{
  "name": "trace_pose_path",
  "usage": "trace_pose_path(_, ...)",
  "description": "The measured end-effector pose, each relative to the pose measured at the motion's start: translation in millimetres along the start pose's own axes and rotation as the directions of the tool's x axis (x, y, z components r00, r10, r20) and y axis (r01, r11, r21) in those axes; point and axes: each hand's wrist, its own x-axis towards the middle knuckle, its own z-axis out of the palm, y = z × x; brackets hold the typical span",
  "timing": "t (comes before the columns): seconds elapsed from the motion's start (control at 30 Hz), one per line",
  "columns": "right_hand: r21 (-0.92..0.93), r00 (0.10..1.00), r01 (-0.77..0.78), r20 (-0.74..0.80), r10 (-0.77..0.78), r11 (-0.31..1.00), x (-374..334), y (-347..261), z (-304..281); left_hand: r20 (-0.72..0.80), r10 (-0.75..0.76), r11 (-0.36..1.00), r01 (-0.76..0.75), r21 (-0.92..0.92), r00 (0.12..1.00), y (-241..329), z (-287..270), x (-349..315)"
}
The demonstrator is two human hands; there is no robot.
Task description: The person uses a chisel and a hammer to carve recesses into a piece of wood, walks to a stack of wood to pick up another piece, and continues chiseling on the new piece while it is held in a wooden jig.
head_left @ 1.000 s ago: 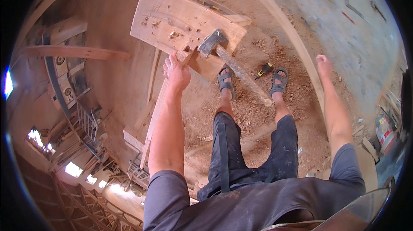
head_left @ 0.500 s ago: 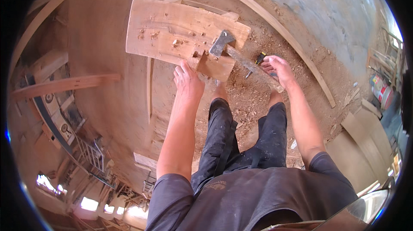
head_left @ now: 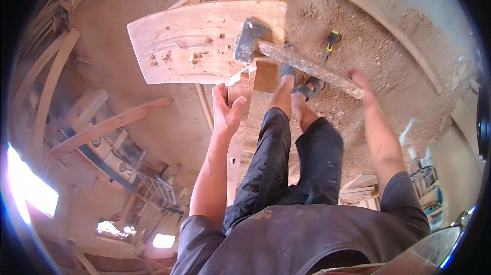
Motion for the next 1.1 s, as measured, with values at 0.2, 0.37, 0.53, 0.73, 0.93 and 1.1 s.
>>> trace_pose_path(0.2, 0.272, 0.963, 0.250, 0.033, -0.269, 0.929, 103, 78, 79, 0.001, -0.030, 0.994, 0.030, -0.102, 1.000, -1, -6, 16)
trace_pose_path(0.37, -0.166, 0.939, 0.329, -0.041, -0.340, 0.929, 127, 47, 110, -0.048, -0.133, 0.981, 0.124, -0.148, 0.990, -36, -74, 7)
trace_pose_path(0.53, -0.191, 0.962, 0.058, -0.253, -0.106, 0.980, 184, 65, 138, -0.205, -0.023, 0.991, -0.004, -0.132, 0.978, -64, -88, 25)
trace_pose_path(0.73, -0.031, 0.921, -0.224, -0.334, 0.201, 0.974, 177, -11, 110, -0.194, 0.182, 0.979, -0.158, 0.131, 0.964, -106, -114, 22)
trace_pose_path(0.93, 0.014, 0.948, 0.123, -0.297, -0.113, 0.992, 165, 2, 118, 0.169, 0.569, -0.158, -0.095, 0.983, 0.804, -153, -167, 3)
trace_pose_path(1.1, 0.293, 0.952, 0.044, -0.301, 0.049, 0.955, 145, 67, 116, -0.158, 0.626, 0.306, -0.054, 0.950, 0.764, -76, -58, 42)
